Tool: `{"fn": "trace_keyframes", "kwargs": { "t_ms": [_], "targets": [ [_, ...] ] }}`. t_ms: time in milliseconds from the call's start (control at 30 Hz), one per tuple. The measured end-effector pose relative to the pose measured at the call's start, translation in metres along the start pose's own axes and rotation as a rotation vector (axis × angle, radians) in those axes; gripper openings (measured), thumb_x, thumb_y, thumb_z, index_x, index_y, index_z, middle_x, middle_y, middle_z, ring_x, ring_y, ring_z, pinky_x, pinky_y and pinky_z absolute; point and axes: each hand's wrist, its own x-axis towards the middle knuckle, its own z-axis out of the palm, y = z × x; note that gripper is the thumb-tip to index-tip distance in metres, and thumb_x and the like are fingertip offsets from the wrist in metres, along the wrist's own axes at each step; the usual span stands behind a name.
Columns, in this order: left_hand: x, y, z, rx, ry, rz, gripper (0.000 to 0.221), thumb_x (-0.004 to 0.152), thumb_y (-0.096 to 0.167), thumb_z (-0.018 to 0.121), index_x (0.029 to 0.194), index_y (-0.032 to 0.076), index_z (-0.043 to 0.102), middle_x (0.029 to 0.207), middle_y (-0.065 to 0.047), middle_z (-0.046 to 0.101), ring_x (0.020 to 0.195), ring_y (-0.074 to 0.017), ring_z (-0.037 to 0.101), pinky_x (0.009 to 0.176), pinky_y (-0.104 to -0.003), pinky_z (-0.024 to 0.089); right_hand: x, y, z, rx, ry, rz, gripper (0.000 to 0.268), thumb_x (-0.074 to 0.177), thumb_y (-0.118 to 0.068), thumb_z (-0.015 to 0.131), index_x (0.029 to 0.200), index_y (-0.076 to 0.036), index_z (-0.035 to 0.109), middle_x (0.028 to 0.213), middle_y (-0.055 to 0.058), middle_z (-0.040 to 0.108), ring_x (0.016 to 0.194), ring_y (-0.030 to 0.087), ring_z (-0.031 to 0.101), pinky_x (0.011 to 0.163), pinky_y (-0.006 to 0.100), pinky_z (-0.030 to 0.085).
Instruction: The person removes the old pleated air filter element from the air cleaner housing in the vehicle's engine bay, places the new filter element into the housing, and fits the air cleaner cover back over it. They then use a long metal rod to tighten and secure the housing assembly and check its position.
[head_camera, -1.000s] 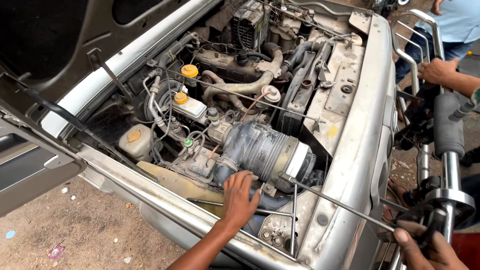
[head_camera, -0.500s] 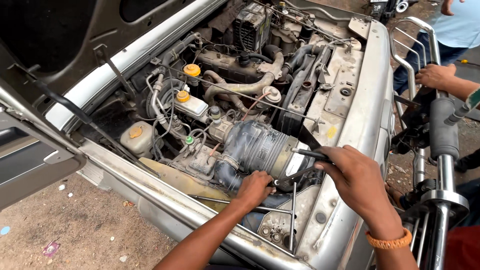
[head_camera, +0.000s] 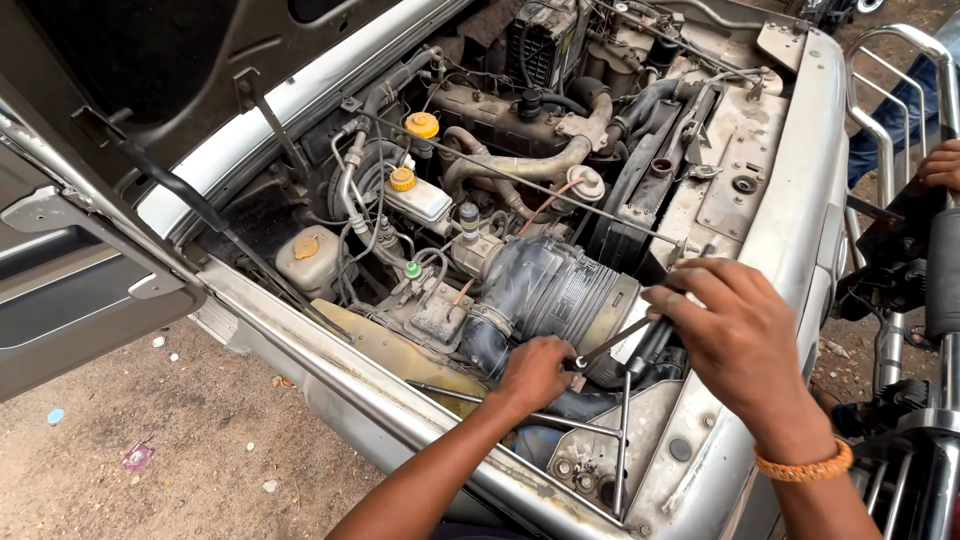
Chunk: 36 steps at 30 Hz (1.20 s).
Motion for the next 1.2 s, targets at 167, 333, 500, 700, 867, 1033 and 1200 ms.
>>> {"fn": "trace_keyframes", "kwargs": {
  "t_ms": [167,333,500,700,867,1033,1200],
  "targets": [
    [-0.037,-0.024,-0.042,-0.234,0.253,-0.161,0.014,0.082,0.021,0.076,0.089,0.009,0.075,0.088,-0.011,0.075,0.084,-0.0304,0.073,0.077,-0.041,0.056,-0.013,0.004,-0.034,-0.064,0.099,0.148,0.009,0.083,-0.011,0.080,0.091,-0.010,0.076,0.091,0.007,0.073,0.100,0.027,0.069,0.083,0.041,0.052],
    [-0.062,-0.065,-0.070,0.060,-0.126,-0.648,0.026,0.087,0.036,0.075,0.099,0.013,0.081,0.104,-0.014,0.075,0.104,-0.0342,0.070,0.096,-0.043,0.053,-0.033,0.018,-0.049,-0.080,0.158,0.231,0.012,0.085,-0.011,0.081,0.096,-0.007,0.078,0.092,0.008,0.072,0.103,0.028,0.070,0.089,0.038,0.055],
    [-0.054,-0.093,-0.079,0.339,-0.568,-0.367,0.054,0.090,0.037,0.069,0.137,0.014,0.056,0.150,-0.006,0.046,0.142,-0.0306,0.034,0.115,-0.047,0.036,-0.024,0.016,-0.051,-0.012,0.187,0.316,0.014,0.078,-0.011,0.082,0.089,-0.004,0.077,0.087,0.011,0.073,0.100,0.030,0.070,0.090,0.042,0.056],
    [-0.029,-0.072,-0.106,0.388,-0.691,-0.396,0.046,0.091,0.049,0.070,0.121,0.015,0.070,0.138,-0.004,0.055,0.138,-0.0255,0.040,0.114,-0.048,0.031,-0.034,0.031,-0.038,0.050,0.155,0.416,0.015,0.079,-0.010,0.080,0.093,-0.005,0.078,0.087,0.010,0.073,0.102,0.030,0.071,0.093,0.043,0.056],
    [-0.040,-0.092,-0.087,0.362,-0.507,-0.245,0.028,0.085,0.034,0.073,0.104,0.016,0.079,0.120,-0.002,0.067,0.127,-0.0253,0.050,0.112,-0.043,0.035,-0.039,0.039,-0.037,0.043,0.112,0.488,0.017,0.076,-0.014,0.079,0.092,-0.007,0.078,0.087,0.009,0.073,0.104,0.029,0.071,0.102,0.045,0.057],
    [-0.043,-0.117,-0.049,0.255,-0.407,-0.206,0.026,0.075,0.031,0.085,0.095,0.015,0.085,0.130,-0.016,0.062,0.125,-0.0385,0.050,0.100,-0.049,0.039,-0.044,0.050,-0.026,0.040,0.059,0.537,0.014,0.080,-0.014,0.077,0.092,-0.008,0.078,0.090,0.008,0.074,0.110,0.027,0.071,0.108,0.046,0.055],
    [-0.004,-0.010,-0.086,0.224,-0.491,-0.178,0.023,0.094,0.028,0.063,0.102,0.008,0.070,0.107,-0.007,0.070,0.108,-0.0278,0.061,0.100,-0.043,0.047,-0.045,0.050,-0.018,0.053,0.023,0.599,0.012,0.081,-0.013,0.076,0.092,-0.008,0.079,0.090,0.007,0.075,0.113,0.027,0.070,0.111,0.047,0.050]
  ]
}}
